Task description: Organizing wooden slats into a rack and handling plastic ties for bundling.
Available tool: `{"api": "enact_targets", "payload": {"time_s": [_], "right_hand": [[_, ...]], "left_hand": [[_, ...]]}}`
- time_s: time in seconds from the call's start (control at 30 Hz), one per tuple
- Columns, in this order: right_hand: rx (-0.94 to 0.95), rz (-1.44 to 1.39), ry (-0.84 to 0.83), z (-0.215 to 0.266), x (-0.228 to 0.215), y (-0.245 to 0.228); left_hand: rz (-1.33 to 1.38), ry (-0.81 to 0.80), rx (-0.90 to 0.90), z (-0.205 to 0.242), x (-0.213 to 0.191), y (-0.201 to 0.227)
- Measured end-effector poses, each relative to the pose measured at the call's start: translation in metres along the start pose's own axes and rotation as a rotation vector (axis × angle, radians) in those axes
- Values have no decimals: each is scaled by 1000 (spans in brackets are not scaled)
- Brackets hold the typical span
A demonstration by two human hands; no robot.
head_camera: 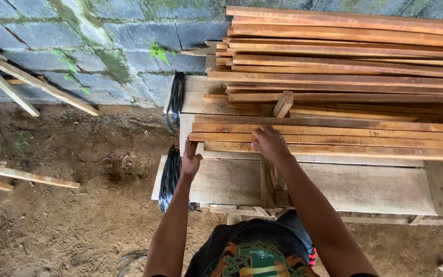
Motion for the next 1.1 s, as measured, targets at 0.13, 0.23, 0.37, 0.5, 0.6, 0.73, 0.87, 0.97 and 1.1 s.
{"api": "enact_targets", "payload": {"time_s": [0.13, 0.23, 0.37, 0.5, 0.6, 0.73, 0.87, 0.97, 1.1], "right_hand": [[18, 28, -39, -1, 5, 5], [68, 40, -58, -4, 25, 23], [98, 34, -48, -2, 39, 36], [154, 88, -37, 3, 36, 37], [150, 98, -14, 5, 34, 34], [185, 112, -33, 5, 36, 37], [257, 174, -98, 7, 28, 32], [267, 183, -97, 8, 38, 38], [267, 188, -93, 12, 36, 34]], "left_hand": [[72, 11, 6, 3, 5, 16], [79, -23, 35, 1, 6, 13], [37, -7, 4, 5, 7, 13], [-173, -7, -85, 16, 12, 47], [-283, 16, -155, 10, 6, 27], [-376, 15, -214, 3, 8, 23], [-263, 3, -159, 2, 21, 28], [-271, -14, -148, 7, 24, 31], [-289, -9, -180, 13, 28, 43]]}}
Point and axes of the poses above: each hand's wrist, its own z-axis away from the middle knuckle, its own x-axis out of the palm, y = z × x, the point moved 1 cm from there along -z, towards the middle knuckle, and after that the axes turned 2 degrees about -y, right-handed, at the moved point
